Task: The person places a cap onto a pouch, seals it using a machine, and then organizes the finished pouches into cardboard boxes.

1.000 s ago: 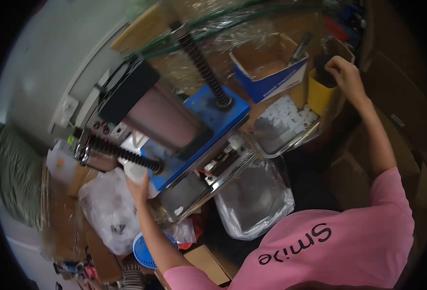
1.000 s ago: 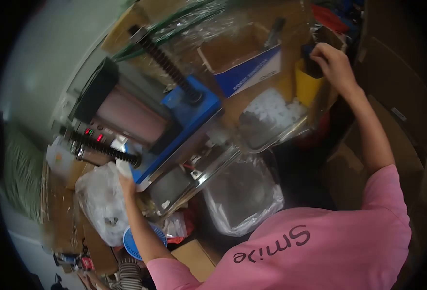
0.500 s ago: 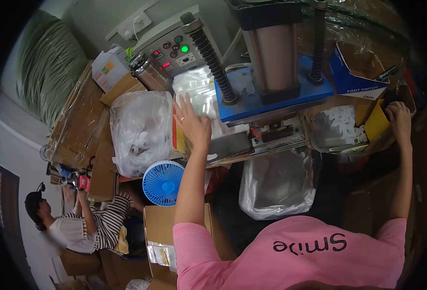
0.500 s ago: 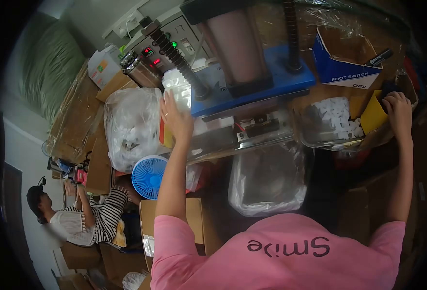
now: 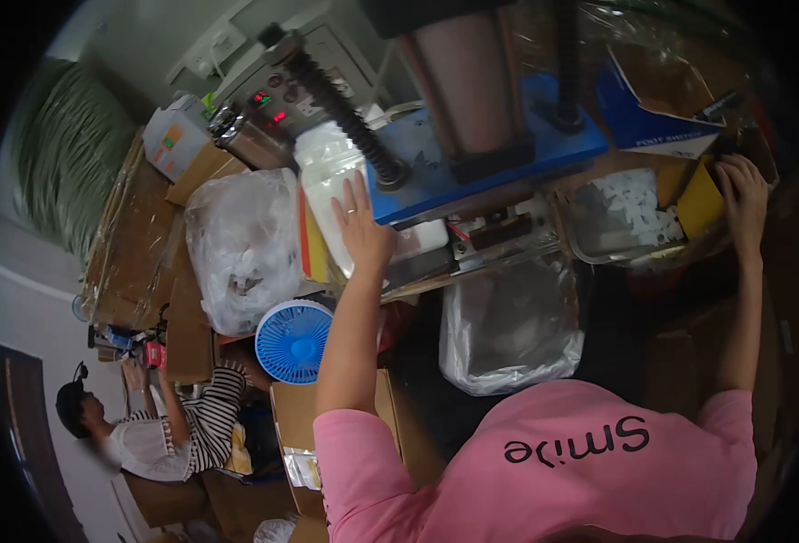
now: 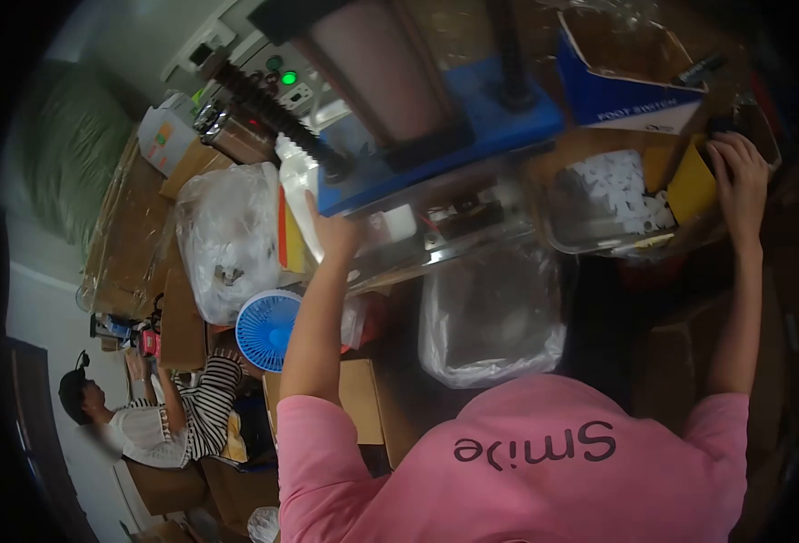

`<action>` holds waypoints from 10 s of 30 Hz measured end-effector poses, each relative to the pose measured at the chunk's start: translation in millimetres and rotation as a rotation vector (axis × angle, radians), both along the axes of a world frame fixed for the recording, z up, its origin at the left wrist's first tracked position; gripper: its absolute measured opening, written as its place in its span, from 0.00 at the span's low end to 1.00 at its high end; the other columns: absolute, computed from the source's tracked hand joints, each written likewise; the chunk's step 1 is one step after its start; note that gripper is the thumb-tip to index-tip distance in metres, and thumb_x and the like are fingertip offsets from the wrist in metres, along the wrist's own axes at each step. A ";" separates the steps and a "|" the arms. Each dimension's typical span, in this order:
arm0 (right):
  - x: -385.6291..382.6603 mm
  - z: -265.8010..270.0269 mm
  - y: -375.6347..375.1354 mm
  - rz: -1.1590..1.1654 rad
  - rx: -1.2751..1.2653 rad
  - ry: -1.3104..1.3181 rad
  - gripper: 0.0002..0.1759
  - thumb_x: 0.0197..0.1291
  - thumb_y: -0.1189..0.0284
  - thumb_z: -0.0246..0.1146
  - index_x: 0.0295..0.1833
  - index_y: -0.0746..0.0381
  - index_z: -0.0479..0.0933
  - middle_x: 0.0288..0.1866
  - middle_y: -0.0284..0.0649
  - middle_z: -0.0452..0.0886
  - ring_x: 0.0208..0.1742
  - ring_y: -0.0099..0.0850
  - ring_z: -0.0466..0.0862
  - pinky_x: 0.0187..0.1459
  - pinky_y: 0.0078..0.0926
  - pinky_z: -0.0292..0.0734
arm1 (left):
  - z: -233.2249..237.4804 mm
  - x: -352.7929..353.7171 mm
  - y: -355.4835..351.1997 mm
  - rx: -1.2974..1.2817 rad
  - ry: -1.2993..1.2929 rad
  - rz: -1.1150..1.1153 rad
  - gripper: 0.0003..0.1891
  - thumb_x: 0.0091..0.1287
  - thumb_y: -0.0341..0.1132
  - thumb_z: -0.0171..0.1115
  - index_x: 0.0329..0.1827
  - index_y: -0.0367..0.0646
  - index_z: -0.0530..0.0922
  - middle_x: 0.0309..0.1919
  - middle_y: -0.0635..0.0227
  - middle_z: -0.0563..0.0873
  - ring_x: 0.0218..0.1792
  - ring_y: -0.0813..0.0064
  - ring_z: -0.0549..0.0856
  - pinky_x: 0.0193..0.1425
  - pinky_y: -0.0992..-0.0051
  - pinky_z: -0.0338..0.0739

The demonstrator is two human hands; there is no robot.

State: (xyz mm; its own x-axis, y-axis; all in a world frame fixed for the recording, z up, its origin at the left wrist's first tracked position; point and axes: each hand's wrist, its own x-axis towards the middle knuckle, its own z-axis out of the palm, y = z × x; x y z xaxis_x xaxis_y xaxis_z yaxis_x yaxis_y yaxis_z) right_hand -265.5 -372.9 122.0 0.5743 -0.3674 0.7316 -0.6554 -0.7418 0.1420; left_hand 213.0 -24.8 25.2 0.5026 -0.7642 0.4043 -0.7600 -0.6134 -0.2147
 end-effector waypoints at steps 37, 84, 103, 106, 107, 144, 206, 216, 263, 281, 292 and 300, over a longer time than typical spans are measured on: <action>115.0 -109.6 88.3 0.434 0.517 -0.076 0.07 0.55 0.78 0.61 0.40 0.66 0.77 0.43 0.46 0.75 0.46 0.48 0.77 0.46 0.38 0.73 | -15.2 -132.2 61.7 -0.611 0.270 -0.209 0.22 0.51 0.23 0.61 0.50 0.50 0.81 0.45 0.68 0.82 0.45 0.60 0.79 0.50 0.65 0.73; 145.3 -97.4 103.0 0.393 0.620 -0.029 0.15 0.55 0.76 0.63 0.50 0.62 0.78 0.51 0.43 0.75 0.49 0.45 0.79 0.47 0.36 0.75 | 9.2 -172.3 -16.5 -0.992 1.918 0.007 0.12 0.64 0.36 0.65 0.38 0.33 0.82 0.32 0.65 0.86 0.29 0.79 0.83 0.31 0.80 0.74; 129.1 -44.1 148.1 0.567 1.231 -0.239 0.13 0.56 0.73 0.66 0.48 0.62 0.79 0.37 0.33 0.77 0.41 0.24 0.75 0.43 0.22 0.71 | 17.5 -198.8 61.7 -1.133 1.346 -0.124 0.04 0.60 0.27 0.68 0.32 0.34 0.83 0.27 0.75 0.83 0.31 0.87 0.76 0.36 0.83 0.70; 134.0 -26.6 174.4 0.711 1.188 -0.084 0.13 0.54 0.72 0.67 0.46 0.61 0.80 0.37 0.34 0.79 0.41 0.25 0.77 0.43 0.24 0.71 | -18.5 -217.6 46.2 -0.936 1.352 -0.099 0.05 0.58 0.28 0.70 0.31 0.34 0.83 0.25 0.74 0.83 0.30 0.88 0.76 0.34 0.85 0.69; 136.0 -25.1 178.7 0.773 1.055 0.053 0.13 0.53 0.71 0.68 0.45 0.60 0.81 0.37 0.34 0.81 0.41 0.25 0.78 0.43 0.25 0.72 | -21.0 -225.5 45.4 -0.870 1.361 -0.098 0.05 0.59 0.28 0.69 0.33 0.34 0.83 0.25 0.74 0.83 0.30 0.88 0.76 0.34 0.85 0.68; 129.6 -54.2 118.7 0.631 1.237 -0.096 0.17 0.60 0.68 0.64 0.53 0.63 0.79 0.52 0.37 0.82 0.51 0.27 0.80 0.52 0.26 0.73 | 1.2 -204.9 -26.6 -1.190 2.054 0.101 0.10 0.58 0.34 0.71 0.34 0.36 0.82 0.29 0.67 0.85 0.27 0.80 0.81 0.34 0.81 0.74; 160.8 -98.8 98.8 0.251 0.690 -0.036 0.09 0.59 0.72 0.60 0.45 0.63 0.78 0.49 0.48 0.78 0.49 0.48 0.79 0.47 0.38 0.73 | 12.8 -145.5 11.0 -0.821 1.228 -0.069 0.22 0.66 0.44 0.63 0.58 0.39 0.77 0.51 0.58 0.83 0.49 0.67 0.83 0.55 0.68 0.74; 125.3 -87.1 92.1 0.439 0.957 -0.150 0.16 0.55 0.81 0.61 0.51 0.62 0.78 0.49 0.41 0.80 0.53 0.33 0.78 0.51 0.25 0.72 | -13.4 -134.1 92.0 -0.701 0.488 -0.087 0.11 0.61 0.31 0.65 0.47 0.49 0.82 0.48 0.67 0.84 0.57 0.61 0.78 0.70 0.56 0.56; 127.0 -80.2 105.8 0.470 0.767 -0.080 0.15 0.54 0.76 0.63 0.49 0.64 0.80 0.46 0.42 0.80 0.46 0.35 0.81 0.48 0.29 0.74 | -2.0 -149.2 88.9 -0.776 0.645 0.008 0.06 0.63 0.30 0.63 0.41 0.42 0.83 0.41 0.67 0.86 0.48 0.71 0.81 0.60 0.63 0.65; 158.8 -40.1 159.9 1.031 1.076 0.556 0.18 0.57 0.64 0.64 0.50 0.64 0.78 0.40 0.44 0.79 0.43 0.39 0.80 0.43 0.35 0.72 | -23.8 -229.1 41.5 -0.780 1.540 -0.201 0.06 0.62 0.29 0.65 0.37 0.35 0.84 0.29 0.70 0.86 0.32 0.85 0.81 0.38 0.83 0.74; 121.3 -35.4 115.1 0.291 0.865 0.165 0.20 0.58 0.61 0.65 0.51 0.63 0.80 0.53 0.44 0.79 0.43 0.36 0.83 0.46 0.30 0.76 | -7.8 -199.4 -17.9 -1.191 1.907 0.105 0.12 0.60 0.34 0.69 0.36 0.30 0.81 0.30 0.66 0.85 0.30 0.82 0.81 0.34 0.82 0.73; 125.4 -82.6 116.9 0.209 0.513 0.247 0.10 0.52 0.71 0.66 0.41 0.62 0.81 0.39 0.44 0.78 0.44 0.44 0.80 0.44 0.39 0.75 | 7.4 -177.1 -6.7 -0.860 1.648 0.004 0.12 0.63 0.36 0.65 0.41 0.34 0.82 0.33 0.65 0.86 0.32 0.72 0.84 0.37 0.77 0.75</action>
State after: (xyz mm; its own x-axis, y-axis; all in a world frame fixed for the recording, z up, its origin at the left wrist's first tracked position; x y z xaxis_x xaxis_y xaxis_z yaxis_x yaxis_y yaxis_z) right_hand -140.1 -256.0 39.4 0.8028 -0.4987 0.3267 -0.4815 -0.8655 -0.1380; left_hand 35.9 -31.5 32.6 0.7427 -0.6374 -0.2053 0.1491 -0.1415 0.9787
